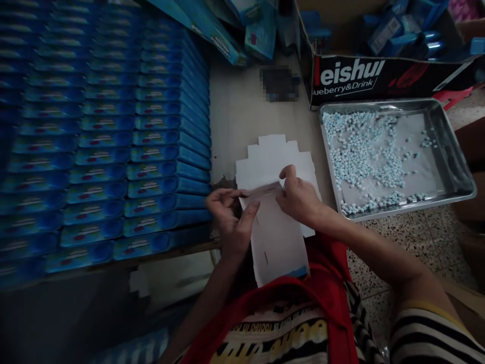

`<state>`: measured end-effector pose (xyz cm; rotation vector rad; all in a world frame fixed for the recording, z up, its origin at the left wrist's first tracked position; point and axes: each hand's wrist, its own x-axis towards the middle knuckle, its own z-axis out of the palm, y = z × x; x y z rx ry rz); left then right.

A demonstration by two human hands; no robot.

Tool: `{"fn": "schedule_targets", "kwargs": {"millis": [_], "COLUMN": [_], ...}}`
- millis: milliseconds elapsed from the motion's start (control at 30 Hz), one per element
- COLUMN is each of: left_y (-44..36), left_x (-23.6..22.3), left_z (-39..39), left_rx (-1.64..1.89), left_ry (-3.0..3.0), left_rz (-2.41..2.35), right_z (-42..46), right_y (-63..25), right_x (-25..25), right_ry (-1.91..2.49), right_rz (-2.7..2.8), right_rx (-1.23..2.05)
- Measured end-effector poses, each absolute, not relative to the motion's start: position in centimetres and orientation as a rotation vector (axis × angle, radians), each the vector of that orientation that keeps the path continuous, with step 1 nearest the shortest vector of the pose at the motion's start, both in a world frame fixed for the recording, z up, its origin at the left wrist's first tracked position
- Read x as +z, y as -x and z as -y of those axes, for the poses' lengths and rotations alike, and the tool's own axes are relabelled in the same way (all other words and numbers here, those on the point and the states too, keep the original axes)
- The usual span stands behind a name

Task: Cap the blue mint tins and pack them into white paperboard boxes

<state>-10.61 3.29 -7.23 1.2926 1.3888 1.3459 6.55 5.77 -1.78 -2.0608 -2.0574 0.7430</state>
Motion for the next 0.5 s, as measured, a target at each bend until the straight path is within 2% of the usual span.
{"fn": "schedule_targets", "kwargs": {"millis": [167,267,367,433,500], "left_y": [11.7,11.7,11.3,11.1,11.0], "left_x": [-5.6,-4.6,-4.3,-4.4,-4.6], "left_z": [-3.6,-4.0,-4.3,-4.7,-5.0], "left_rx": [1.147,1.060,1.014,0.978,0.944], "left_ry": [-1.506,-1.508,-1.548,-1.624,-1.669], "left_rz": [-1.434,-1.515,-1.502,-1.466,-1.429], "right_z": [-5.7,-7.5,-10.0,-11.3,-12.2], "right_y": [-8.4,-9.3,-9.4,-8.9,-8.2], "right_x": [-1.1,0.5,1.5,1.7,1.6], "right_ry": [1.871,1.682,1.691,1.777,1.862], "right_rz": [2.070,2.179,2.134,2.225,2.439], "right_rx": [0.907,1.216,1.529,1.533,1.370]}}
